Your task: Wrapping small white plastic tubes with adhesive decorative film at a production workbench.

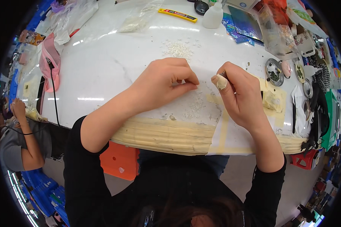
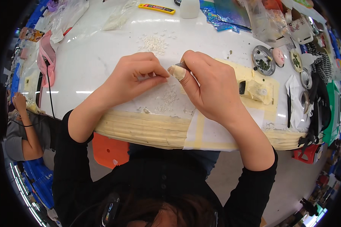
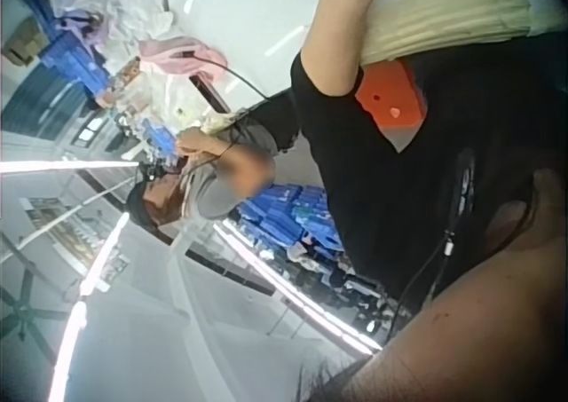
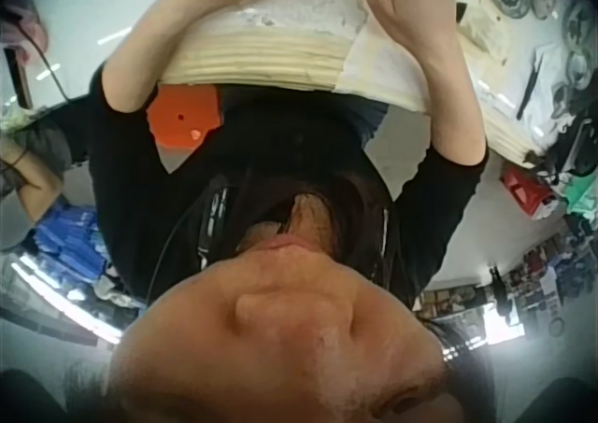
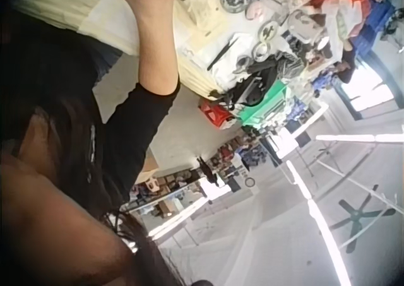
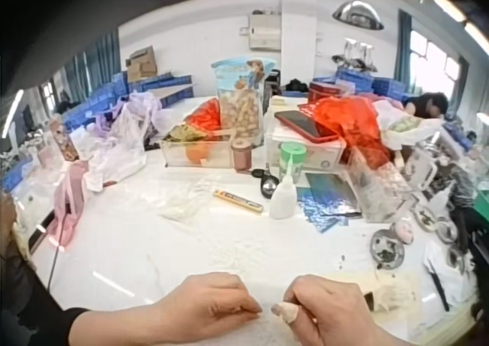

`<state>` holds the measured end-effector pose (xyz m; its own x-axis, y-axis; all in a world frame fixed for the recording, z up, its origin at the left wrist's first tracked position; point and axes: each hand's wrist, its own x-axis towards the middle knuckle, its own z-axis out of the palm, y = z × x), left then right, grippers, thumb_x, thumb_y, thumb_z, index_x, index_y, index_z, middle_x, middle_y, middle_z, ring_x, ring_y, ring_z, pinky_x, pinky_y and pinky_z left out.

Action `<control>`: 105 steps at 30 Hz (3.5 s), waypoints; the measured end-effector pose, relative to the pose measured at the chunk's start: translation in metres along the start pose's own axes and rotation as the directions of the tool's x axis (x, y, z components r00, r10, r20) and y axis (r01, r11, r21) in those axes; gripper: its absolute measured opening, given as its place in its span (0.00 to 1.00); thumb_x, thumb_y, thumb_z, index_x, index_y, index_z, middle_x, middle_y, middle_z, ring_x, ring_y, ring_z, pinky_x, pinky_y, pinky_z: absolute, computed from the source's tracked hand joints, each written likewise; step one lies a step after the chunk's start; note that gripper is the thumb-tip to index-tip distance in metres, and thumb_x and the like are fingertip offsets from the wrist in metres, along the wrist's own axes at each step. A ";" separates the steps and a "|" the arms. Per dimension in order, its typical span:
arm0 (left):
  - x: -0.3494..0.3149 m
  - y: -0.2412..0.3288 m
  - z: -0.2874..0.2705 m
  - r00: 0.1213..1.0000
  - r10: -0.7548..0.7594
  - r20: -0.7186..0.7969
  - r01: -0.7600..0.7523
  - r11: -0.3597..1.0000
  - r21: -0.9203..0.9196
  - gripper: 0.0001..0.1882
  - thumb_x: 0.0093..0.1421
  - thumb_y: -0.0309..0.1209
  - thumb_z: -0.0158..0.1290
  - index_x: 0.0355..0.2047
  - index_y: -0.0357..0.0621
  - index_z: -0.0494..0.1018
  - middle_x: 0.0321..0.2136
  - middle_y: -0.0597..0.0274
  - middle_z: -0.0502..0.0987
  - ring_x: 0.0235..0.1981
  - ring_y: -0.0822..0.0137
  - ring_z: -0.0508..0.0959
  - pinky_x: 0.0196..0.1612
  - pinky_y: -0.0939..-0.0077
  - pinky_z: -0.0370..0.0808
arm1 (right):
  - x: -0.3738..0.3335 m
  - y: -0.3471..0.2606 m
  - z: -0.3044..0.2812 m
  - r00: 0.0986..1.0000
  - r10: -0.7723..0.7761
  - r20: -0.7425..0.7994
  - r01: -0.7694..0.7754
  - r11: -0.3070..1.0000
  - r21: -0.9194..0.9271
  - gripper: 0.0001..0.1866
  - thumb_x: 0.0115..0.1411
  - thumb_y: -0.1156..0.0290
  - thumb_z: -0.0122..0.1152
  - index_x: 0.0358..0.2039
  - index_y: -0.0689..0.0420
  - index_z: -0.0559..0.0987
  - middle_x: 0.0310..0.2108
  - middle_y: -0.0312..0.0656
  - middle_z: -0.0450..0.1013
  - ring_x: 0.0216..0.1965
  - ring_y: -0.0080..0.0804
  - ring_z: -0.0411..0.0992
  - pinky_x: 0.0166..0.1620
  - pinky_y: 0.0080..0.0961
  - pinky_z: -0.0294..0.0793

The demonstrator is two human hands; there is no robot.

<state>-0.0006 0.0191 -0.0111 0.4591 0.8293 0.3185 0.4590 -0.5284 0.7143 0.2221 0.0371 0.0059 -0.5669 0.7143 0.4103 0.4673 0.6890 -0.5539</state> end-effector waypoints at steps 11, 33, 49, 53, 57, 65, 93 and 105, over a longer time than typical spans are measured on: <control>-0.002 0.001 0.011 0.996 0.058 0.071 -0.065 0.993 0.097 0.05 0.53 0.23 0.61 0.30 0.42 0.77 0.27 0.63 0.73 0.30 0.64 0.76 0.32 0.73 0.74 | 0.000 -0.001 0.001 0.999 0.030 0.021 -0.031 0.999 0.008 0.12 0.63 0.64 0.59 0.30 0.59 0.71 0.22 0.43 0.69 0.22 0.42 0.69 0.25 0.31 0.68; -0.003 0.017 0.000 0.908 -0.412 0.076 0.345 0.631 -0.695 0.07 0.61 0.28 0.59 0.37 0.39 0.79 0.29 0.72 0.77 0.27 0.83 0.71 0.29 0.89 0.67 | -0.001 -0.007 0.005 0.998 -0.014 -0.059 0.023 0.990 0.141 0.12 0.49 0.81 0.62 0.35 0.57 0.77 0.28 0.36 0.75 0.21 0.24 0.71 0.25 0.18 0.71; -0.009 0.015 0.006 0.953 -0.302 0.024 0.233 0.679 -0.696 0.04 0.62 0.21 0.56 0.37 0.35 0.78 0.34 0.65 0.78 0.34 0.80 0.75 0.37 0.85 0.72 | -0.003 -0.007 0.007 0.998 0.007 -0.057 0.004 0.981 0.192 0.13 0.48 0.82 0.61 0.36 0.58 0.75 0.25 0.37 0.71 0.21 0.24 0.70 0.26 0.19 0.71; -0.009 0.014 0.004 0.951 -0.309 -0.008 0.230 0.725 -0.649 0.05 0.62 0.21 0.55 0.37 0.35 0.78 0.34 0.65 0.78 0.35 0.80 0.75 0.37 0.84 0.72 | -0.002 -0.008 0.006 0.998 0.015 -0.060 -0.005 0.985 0.173 0.11 0.50 0.81 0.61 0.35 0.59 0.75 0.25 0.37 0.71 0.21 0.24 0.69 0.25 0.19 0.69; -0.006 0.008 0.007 0.952 -0.287 -0.108 0.214 0.874 -0.437 0.04 0.60 0.21 0.57 0.35 0.37 0.79 0.31 0.67 0.77 0.32 0.79 0.75 0.36 0.83 0.72 | 0.002 -0.006 0.002 0.989 0.059 -0.136 -0.035 0.983 0.179 0.08 0.53 0.81 0.62 0.34 0.59 0.75 0.24 0.36 0.70 0.20 0.21 0.65 0.25 0.18 0.66; -0.006 0.012 0.000 0.977 -0.178 0.121 0.192 0.975 -0.113 0.04 0.56 0.22 0.60 0.31 0.37 0.77 0.28 0.62 0.75 0.27 0.72 0.74 0.30 0.78 0.72 | 0.002 -0.008 0.000 0.987 0.052 -0.150 -0.028 0.988 0.155 0.07 0.53 0.82 0.62 0.33 0.59 0.76 0.23 0.35 0.69 0.20 0.21 0.63 0.24 0.17 0.65; -0.009 0.013 0.000 0.965 -0.070 0.253 0.074 0.997 -0.005 0.07 0.54 0.23 0.59 0.31 0.39 0.72 0.30 0.59 0.73 0.34 0.59 0.76 0.37 0.70 0.75 | 0.001 -0.006 0.003 0.994 0.070 -0.084 -0.057 0.987 0.148 0.07 0.52 0.80 0.61 0.33 0.59 0.77 0.23 0.36 0.71 0.19 0.22 0.67 0.24 0.19 0.67; -0.002 0.015 -0.006 0.870 -0.436 0.231 0.409 0.375 -0.832 0.12 0.62 0.24 0.56 0.46 0.38 0.70 0.34 0.54 0.82 0.35 0.70 0.83 0.39 0.80 0.81 | 0.001 -0.008 0.002 0.999 0.018 -0.050 -0.010 0.985 0.171 0.10 0.50 0.83 0.61 0.34 0.59 0.78 0.26 0.38 0.73 0.23 0.25 0.72 0.26 0.20 0.72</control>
<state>0.0007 0.0112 0.0026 0.3753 0.9096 -0.1781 -0.2733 0.2922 0.9165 0.2170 0.0320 0.0094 -0.5237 0.7320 0.4357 0.3494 0.6510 -0.6738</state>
